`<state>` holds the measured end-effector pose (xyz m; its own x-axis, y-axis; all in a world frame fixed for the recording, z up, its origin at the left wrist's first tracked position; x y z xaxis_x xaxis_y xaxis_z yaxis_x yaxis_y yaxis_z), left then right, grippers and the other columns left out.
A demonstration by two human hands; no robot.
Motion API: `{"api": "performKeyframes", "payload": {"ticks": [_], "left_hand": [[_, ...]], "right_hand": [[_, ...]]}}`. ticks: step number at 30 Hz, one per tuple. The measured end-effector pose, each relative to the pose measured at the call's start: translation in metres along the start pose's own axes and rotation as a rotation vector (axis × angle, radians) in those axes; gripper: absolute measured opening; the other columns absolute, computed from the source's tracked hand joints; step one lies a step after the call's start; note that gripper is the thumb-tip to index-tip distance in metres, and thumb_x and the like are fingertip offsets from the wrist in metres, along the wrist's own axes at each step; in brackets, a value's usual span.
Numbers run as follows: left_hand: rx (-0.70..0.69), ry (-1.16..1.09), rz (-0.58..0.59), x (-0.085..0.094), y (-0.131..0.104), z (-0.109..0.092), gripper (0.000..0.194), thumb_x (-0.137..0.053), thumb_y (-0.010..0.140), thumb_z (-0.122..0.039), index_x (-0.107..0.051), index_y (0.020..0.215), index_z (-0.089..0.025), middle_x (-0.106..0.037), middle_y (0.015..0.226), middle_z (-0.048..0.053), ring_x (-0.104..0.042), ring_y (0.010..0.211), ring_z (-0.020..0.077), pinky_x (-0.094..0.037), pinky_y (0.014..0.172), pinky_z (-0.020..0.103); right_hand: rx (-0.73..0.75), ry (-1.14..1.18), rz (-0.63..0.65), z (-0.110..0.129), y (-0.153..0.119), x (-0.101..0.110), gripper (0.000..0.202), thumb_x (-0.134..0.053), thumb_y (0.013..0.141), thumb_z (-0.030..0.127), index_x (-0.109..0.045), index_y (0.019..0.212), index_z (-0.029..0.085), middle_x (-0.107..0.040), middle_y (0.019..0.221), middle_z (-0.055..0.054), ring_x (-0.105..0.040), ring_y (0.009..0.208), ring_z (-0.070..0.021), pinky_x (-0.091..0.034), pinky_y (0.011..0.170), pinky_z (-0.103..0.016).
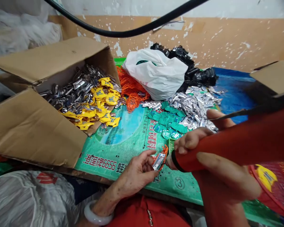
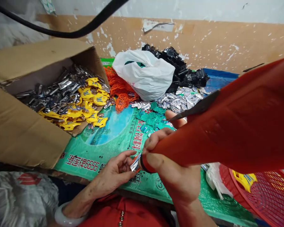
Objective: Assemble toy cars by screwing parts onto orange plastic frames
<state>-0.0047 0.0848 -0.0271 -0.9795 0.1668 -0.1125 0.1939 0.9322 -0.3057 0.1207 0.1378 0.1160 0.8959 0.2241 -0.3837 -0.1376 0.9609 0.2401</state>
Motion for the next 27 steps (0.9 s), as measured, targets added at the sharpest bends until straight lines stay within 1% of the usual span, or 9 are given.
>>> {"api": "performKeyframes", "payload": {"ticks": [4,7,10,16,20,25,27], "left_hand": [[0.001,0.015,0.013,0.000,0.000,0.004,0.044,-0.065,0.075,-0.018,-0.056,0.118,-0.018,-0.052,0.076,-0.004,-0.046,0.064,0.0086,-0.034,0.057,0.022],[0.002,0.021,0.012,0.000,0.000,0.006,0.039,-0.065,0.075,-0.018,-0.058,0.113,-0.018,-0.053,0.076,-0.004,-0.046,0.065,0.0090,-0.033,0.056,0.023],[-0.001,0.020,0.013,0.000,0.000,0.004,0.036,-0.064,0.075,-0.018,-0.058,0.111,-0.017,-0.055,0.076,-0.003,-0.046,0.065,0.0093,-0.034,0.057,0.023],[-0.010,0.038,0.002,-0.002,0.000,-0.002,0.032,-0.063,0.073,-0.018,-0.060,0.105,-0.016,-0.053,0.072,-0.004,-0.043,0.060,0.0087,-0.032,0.054,0.023],[-0.009,0.018,-0.006,-0.004,0.000,-0.005,0.029,-0.064,0.073,-0.020,-0.060,0.101,-0.014,-0.053,0.070,-0.004,-0.042,0.059,0.0088,-0.031,0.053,0.023],[-0.012,0.013,-0.016,-0.003,-0.001,-0.006,0.029,-0.064,0.072,-0.020,-0.061,0.100,-0.013,-0.052,0.069,-0.004,-0.042,0.059,0.0087,-0.032,0.053,0.023],[-0.022,0.016,-0.019,-0.003,0.000,-0.006,0.027,-0.064,0.072,-0.021,-0.061,0.099,-0.013,-0.051,0.068,-0.005,-0.041,0.058,0.0084,-0.031,0.053,0.023]], "right_hand": [[-0.039,0.032,-0.002,-0.009,-0.002,-0.006,0.057,-0.079,0.069,0.028,-0.054,0.120,0.036,-0.060,0.072,0.002,-0.058,0.063,-0.0173,-0.052,0.059,-0.036],[-0.050,0.036,-0.011,-0.011,-0.005,-0.008,0.056,-0.077,0.070,0.025,-0.053,0.120,0.035,-0.060,0.072,0.003,-0.058,0.065,-0.0168,-0.052,0.060,-0.036],[-0.037,0.022,-0.016,-0.011,-0.005,-0.008,0.056,-0.076,0.069,0.021,-0.054,0.119,0.034,-0.061,0.071,0.003,-0.058,0.066,-0.0165,-0.052,0.063,-0.036],[-0.034,-0.011,-0.010,-0.013,-0.003,-0.010,0.059,-0.073,0.067,0.016,-0.051,0.120,0.033,-0.062,0.070,0.003,-0.058,0.063,-0.0165,-0.052,0.058,-0.034],[-0.042,-0.042,0.009,-0.013,-0.004,-0.010,0.060,-0.074,0.067,0.018,-0.050,0.120,0.033,-0.063,0.070,0.004,-0.058,0.062,-0.0159,-0.052,0.060,-0.034],[-0.038,-0.075,0.055,-0.016,-0.007,-0.010,0.061,-0.078,0.070,0.026,-0.050,0.123,0.036,-0.063,0.075,0.003,-0.059,0.069,-0.0169,-0.053,0.067,-0.036],[-0.028,-0.098,0.068,-0.016,-0.009,-0.011,0.060,-0.076,0.072,0.027,-0.049,0.125,0.037,-0.062,0.077,0.003,-0.059,0.069,-0.0170,-0.053,0.068,-0.037]]}}
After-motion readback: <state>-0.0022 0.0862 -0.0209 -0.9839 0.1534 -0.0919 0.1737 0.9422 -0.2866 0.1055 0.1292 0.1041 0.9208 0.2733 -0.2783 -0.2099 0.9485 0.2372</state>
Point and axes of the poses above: each hand's wrist, its own y-axis towards the middle knuckle, its own x-axis out of the back of the hand, z = x × y, the point moved 10 cm from there along y, towards the middle knuckle
